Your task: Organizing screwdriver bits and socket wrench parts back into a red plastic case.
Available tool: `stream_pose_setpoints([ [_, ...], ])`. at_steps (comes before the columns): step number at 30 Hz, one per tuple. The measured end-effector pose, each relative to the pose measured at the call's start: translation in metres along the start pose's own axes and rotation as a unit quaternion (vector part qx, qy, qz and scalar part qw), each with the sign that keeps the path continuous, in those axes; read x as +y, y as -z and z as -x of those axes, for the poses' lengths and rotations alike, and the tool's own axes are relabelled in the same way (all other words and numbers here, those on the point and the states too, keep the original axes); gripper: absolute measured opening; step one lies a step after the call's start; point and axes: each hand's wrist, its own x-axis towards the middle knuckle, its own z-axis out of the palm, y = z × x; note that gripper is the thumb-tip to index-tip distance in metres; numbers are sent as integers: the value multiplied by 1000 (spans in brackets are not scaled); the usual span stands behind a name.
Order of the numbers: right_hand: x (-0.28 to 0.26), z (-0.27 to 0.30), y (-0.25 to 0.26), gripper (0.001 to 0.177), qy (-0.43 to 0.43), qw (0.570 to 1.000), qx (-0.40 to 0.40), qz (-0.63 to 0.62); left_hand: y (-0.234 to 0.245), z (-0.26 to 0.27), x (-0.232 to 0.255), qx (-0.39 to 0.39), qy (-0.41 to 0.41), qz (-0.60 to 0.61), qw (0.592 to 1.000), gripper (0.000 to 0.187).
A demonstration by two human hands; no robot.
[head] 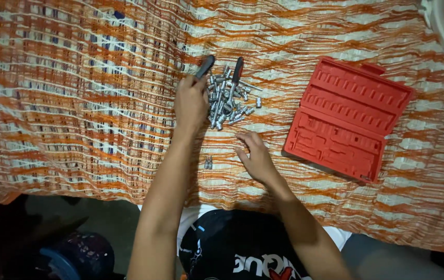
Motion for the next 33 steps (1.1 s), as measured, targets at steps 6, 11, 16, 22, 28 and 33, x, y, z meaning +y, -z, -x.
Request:
stream_pose_setpoints([
  [6,9,-2,1,38,46,998,9,-42,-16,-17,-17,37,-12,-22,999,31],
  [11,8,-4,5,37,8,998,-9,-63,0,-25,-10,46,4,-11,999,34],
  [16,13,-2,3,36,60,997,10,-45,-1,-28,-3,43,-2,-15,999,22],
  [22,14,-1,4,39,-13,996,-17,-82,-17,-17,14,27,-34,37,998,26],
  [28,18,-8,1,39,6,996,-4,-88,-33,7,38,19,-116,65,991,27],
  [33,19,-5,0,35,38,995,14,-88,-40,19,41,-9,-110,10,994,25],
])
